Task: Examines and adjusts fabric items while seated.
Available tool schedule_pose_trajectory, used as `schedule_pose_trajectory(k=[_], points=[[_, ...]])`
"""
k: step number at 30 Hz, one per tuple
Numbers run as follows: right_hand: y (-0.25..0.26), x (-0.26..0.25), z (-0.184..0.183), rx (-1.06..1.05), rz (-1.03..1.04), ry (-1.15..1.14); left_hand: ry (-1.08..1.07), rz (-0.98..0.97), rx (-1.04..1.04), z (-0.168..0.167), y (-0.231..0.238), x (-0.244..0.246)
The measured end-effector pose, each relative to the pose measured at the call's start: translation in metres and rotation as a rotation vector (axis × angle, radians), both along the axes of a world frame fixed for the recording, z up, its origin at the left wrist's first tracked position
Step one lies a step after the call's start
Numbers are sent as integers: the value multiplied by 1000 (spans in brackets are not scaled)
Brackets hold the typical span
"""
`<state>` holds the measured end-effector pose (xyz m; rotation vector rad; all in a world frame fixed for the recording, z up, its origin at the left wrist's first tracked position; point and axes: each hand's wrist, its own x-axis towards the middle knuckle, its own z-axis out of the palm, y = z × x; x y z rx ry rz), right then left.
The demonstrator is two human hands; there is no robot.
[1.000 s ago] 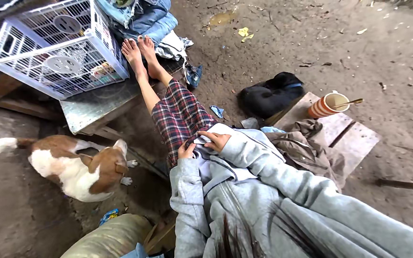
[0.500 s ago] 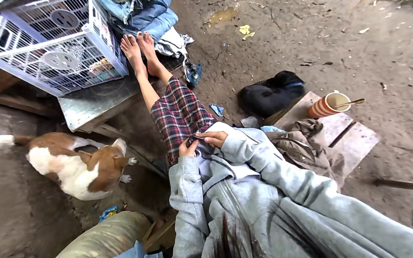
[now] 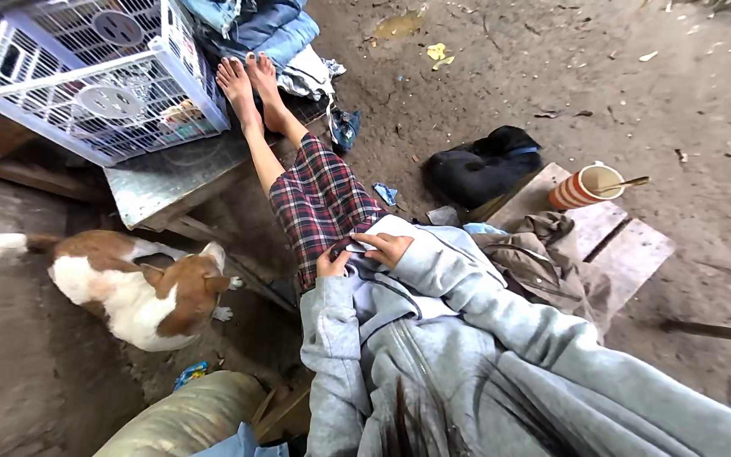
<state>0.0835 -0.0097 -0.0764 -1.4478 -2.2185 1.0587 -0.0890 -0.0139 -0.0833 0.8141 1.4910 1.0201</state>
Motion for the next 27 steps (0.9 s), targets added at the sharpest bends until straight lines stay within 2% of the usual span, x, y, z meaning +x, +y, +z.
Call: schedule_pose_trajectory(k=[4, 7, 11, 16, 20, 24, 27], points=[[3, -1, 4, -48, 26, 17, 39, -39, -8, 1, 1, 0], [6, 0, -8, -54, -4, 231, 55, -59, -20, 1, 2, 0], [10, 4, -15, -291, -82, 504, 61, -58, 14, -4, 3, 2], [13, 5, -16, -438, -115, 637, 135, -79, 3, -3, 6, 4], [12, 4, -15, -422, -108, 615, 70, -58, 2, 0, 5, 6], [9, 3, -13, -197, -46, 343, 80, -24, -49, 2, 5, 6], [8, 4, -2, -118, -1, 138, 39, -5, -59, -1, 4, 2]])
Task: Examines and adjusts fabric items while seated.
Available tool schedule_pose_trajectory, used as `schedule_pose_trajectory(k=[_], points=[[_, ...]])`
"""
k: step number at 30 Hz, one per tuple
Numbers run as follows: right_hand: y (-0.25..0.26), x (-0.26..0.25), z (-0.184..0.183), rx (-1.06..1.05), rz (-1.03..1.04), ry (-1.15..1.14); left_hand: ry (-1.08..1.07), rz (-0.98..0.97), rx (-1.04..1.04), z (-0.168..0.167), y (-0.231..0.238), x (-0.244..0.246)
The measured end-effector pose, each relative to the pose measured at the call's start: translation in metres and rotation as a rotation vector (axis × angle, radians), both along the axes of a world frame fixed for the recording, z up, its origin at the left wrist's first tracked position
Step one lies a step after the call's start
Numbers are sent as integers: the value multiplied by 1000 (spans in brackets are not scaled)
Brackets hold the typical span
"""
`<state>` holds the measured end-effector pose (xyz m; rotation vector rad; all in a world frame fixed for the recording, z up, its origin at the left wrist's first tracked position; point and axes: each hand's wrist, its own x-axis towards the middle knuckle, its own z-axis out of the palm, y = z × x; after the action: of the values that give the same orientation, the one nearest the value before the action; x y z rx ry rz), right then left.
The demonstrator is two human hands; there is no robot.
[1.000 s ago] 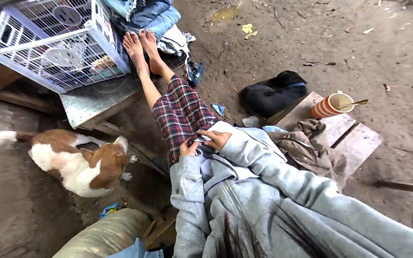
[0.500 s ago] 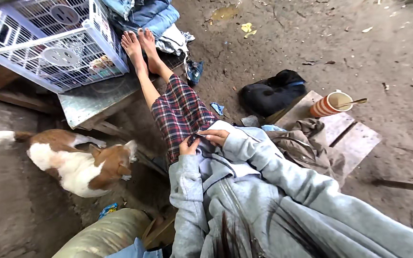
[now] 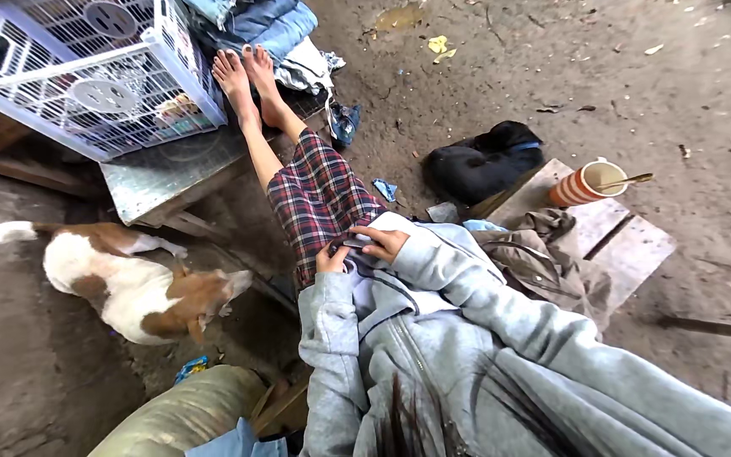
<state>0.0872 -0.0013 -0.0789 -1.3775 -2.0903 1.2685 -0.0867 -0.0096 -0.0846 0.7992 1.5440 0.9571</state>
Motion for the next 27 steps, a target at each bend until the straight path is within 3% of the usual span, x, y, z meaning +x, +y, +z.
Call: schedule_pose_trajectory(k=[6, 19, 23, 27], points=[[-2, 0, 9, 42, 16, -145, -20, -5, 24, -4, -1, -1], [-1, -5, 9, 31, 27, -164, -6, -15, -19, 1, -2, 1], [1, -4, -3, 36, -18, 96, 27, -38, -11, 3, -1, 2], [4, 1, 0, -200, -76, 241, 90, -53, 20, 1, -1, 3]])
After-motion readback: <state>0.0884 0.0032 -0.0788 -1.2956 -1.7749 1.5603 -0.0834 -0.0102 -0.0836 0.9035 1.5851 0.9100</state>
